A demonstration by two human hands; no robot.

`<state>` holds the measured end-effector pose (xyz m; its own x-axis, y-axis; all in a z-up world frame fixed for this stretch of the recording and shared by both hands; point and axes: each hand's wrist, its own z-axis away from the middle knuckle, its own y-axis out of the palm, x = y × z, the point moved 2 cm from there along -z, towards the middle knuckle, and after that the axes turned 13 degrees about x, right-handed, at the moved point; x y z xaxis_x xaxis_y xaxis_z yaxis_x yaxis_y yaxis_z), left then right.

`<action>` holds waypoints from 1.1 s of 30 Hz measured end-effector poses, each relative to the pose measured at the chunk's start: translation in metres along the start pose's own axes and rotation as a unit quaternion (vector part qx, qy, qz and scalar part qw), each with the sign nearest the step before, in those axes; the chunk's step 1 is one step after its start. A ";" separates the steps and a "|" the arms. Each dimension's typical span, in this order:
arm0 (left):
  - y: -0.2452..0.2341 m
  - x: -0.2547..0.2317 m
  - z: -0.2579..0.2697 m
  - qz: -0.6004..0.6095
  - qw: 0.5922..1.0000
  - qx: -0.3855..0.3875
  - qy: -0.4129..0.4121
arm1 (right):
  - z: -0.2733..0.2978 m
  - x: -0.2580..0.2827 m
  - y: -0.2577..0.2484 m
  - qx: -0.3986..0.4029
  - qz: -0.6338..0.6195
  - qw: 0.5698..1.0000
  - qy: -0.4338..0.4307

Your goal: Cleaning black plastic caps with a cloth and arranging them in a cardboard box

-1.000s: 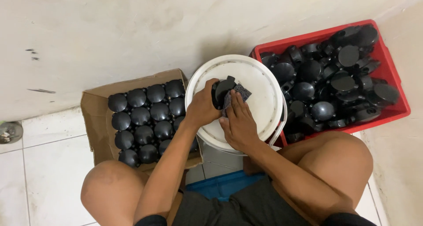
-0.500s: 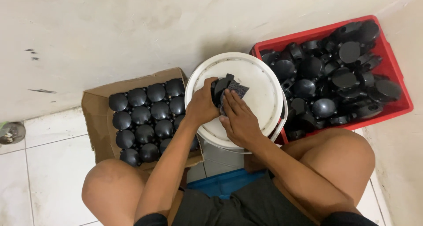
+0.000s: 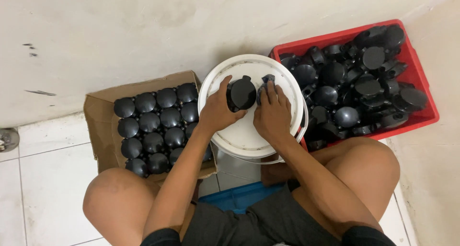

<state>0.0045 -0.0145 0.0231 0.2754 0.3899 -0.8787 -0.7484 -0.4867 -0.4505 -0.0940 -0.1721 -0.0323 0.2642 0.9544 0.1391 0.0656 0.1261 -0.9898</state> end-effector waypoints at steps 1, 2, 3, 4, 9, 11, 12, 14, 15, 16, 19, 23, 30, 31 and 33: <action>-0.001 -0.002 0.001 0.000 1.000 -0.001 0.000 | 0.001 0.003 -0.009 0.000 0.000 1.000 -0.001; -0.002 -0.004 0.001 0.006 1.000 -0.001 -0.005 | 0.001 0.006 -0.019 0.003 -0.013 1.000 0.007; -0.003 -0.006 0.002 0.011 1.000 -0.001 -0.009 | 0.002 0.009 -0.028 0.006 -0.026 1.000 0.015; -0.003 -0.003 0.000 0.011 1.000 -0.001 -0.008 | 0.001 0.009 -0.025 0.005 -0.025 1.000 0.015; 0.004 0.001 0.001 0.020 1.000 -0.014 0.005 | 0.000 0.018 0.003 -0.119 0.055 0.981 -0.141; 0.004 0.008 -0.001 0.008 0.999 -0.017 0.026 | -0.006 0.014 0.014 -0.168 0.070 0.972 -0.149; 0.004 0.011 -0.001 -0.003 0.999 -0.017 0.047 | -0.008 0.013 0.019 -0.215 0.087 0.961 -0.153; 0.008 0.019 0.002 0.015 0.997 -0.031 0.069 | -0.005 0.016 0.009 -0.213 0.057 0.964 -0.149; 0.009 0.022 0.002 0.032 0.994 -0.043 0.092 | -0.005 0.017 0.003 -0.211 0.029 0.966 -0.143; 0.013 0.027 -0.001 0.032 0.994 -0.046 0.096 | -0.003 0.022 -0.007 -0.215 0.031 0.965 -0.145; 0.021 0.040 -0.009 0.061 0.983 -0.098 0.143 | 0.002 0.032 -0.035 -0.143 -0.132 0.976 -0.094; 0.015 0.040 -0.012 0.073 0.974 -0.181 0.117 | -0.005 0.040 -0.073 -0.009 -0.418 0.907 0.051; 0.017 0.046 -0.016 0.085 0.976 -0.185 0.082 | -0.009 0.031 -0.064 0.072 -0.502 0.835 0.212; 0.017 0.046 -0.015 0.086 0.975 -0.187 0.081 | -0.009 0.027 -0.058 0.074 -0.502 0.836 0.210; 0.016 0.048 -0.014 0.150 0.965 -0.201 0.078 | -0.011 0.020 -0.046 0.092 -0.438 0.863 0.233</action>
<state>0.0142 -0.0143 -0.0285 0.1925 0.0772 -0.9782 -0.5223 -0.8359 -0.1688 -0.0808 -0.1620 0.0163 0.5515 0.2638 0.7913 0.2937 0.8265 -0.4802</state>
